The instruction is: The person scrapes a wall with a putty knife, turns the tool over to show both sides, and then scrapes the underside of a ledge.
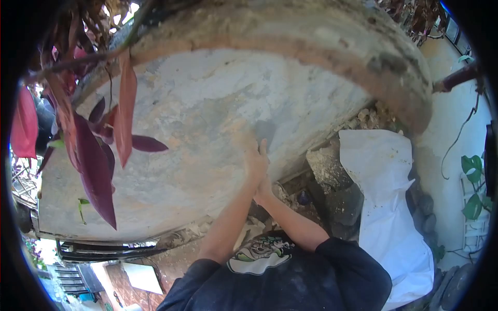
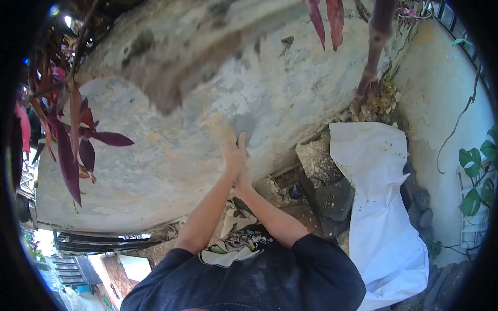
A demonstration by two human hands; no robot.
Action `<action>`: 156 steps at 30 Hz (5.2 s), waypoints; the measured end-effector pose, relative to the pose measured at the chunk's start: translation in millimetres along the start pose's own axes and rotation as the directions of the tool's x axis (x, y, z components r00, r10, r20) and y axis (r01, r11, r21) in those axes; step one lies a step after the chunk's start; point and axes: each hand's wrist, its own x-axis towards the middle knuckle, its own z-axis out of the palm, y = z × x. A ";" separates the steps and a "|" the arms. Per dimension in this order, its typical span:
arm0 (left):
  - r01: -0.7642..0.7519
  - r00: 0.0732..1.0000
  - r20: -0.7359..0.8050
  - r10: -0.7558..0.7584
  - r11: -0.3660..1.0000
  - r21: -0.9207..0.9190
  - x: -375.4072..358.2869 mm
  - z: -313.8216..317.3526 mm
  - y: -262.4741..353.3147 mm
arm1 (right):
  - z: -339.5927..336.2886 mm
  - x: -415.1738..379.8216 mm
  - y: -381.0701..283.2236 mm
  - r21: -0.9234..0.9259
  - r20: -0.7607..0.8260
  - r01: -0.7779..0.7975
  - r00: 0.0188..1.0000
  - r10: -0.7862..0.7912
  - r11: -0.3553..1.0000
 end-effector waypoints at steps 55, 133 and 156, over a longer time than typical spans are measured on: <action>-0.005 1.000 -0.025 0.004 1.000 -0.004 -10.7 0.3 -20.3 | 4.4 -20.1 -7.1 -0.168 -0.053 -0.022 0.999 0.014 0.986; -0.029 0.999 -0.023 0.026 0.990 -0.141 12.3 37.0 51.2 | 21.7 -5.3 -72.0 -0.487 -0.163 0.231 0.923 -0.348 0.842; -0.034 0.998 -0.067 0.017 0.962 -0.270 9.1 52.2 48.1 | 14.5 -18.4 -95.2 -0.573 -0.153 0.190 0.931 -0.332 0.797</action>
